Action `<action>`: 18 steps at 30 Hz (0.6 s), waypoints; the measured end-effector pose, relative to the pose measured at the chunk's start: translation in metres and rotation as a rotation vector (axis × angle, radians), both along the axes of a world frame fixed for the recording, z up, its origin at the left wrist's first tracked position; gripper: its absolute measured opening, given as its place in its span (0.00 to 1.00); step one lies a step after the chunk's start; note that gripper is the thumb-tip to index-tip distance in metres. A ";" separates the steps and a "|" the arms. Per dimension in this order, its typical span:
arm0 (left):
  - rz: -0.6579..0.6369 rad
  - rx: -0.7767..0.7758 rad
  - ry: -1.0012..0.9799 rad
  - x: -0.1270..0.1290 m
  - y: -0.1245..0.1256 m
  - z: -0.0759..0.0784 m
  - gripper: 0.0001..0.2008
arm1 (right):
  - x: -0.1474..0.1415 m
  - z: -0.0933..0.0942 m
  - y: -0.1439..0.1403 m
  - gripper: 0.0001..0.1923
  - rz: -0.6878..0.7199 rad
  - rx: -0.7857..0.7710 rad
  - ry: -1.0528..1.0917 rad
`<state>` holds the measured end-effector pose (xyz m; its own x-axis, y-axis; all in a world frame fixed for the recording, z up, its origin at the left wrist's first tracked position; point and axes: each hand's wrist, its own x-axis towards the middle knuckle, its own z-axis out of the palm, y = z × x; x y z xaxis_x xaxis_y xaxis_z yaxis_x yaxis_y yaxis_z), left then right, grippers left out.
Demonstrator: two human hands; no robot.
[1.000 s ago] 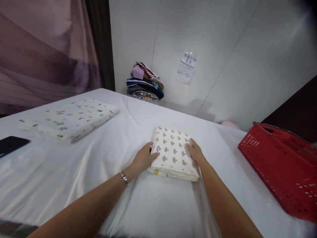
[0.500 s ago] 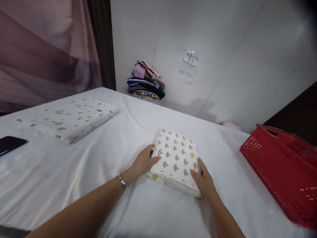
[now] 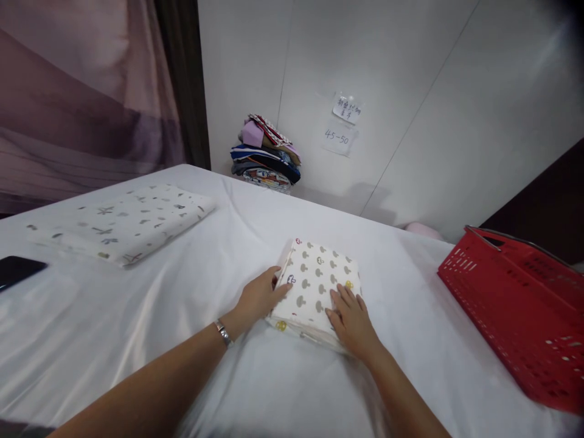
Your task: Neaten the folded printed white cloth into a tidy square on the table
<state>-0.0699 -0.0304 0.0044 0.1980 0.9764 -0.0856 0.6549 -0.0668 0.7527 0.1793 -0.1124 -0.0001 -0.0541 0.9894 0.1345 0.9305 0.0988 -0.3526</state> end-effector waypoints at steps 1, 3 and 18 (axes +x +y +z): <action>-0.014 -0.001 0.013 0.000 0.000 0.000 0.26 | -0.002 0.002 0.001 0.25 0.004 -0.028 -0.025; -0.024 0.013 0.026 0.001 0.000 0.000 0.24 | -0.006 0.010 0.007 0.27 -0.001 -0.050 -0.054; -0.015 0.038 0.010 0.001 -0.002 0.000 0.21 | -0.031 0.021 0.089 0.30 0.067 -0.218 -0.109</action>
<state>-0.0689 -0.0323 0.0043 0.2125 0.9758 -0.0507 0.6611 -0.1053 0.7429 0.1488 -0.0234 0.0205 -0.1231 0.9881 -0.0918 0.9582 0.0943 -0.2700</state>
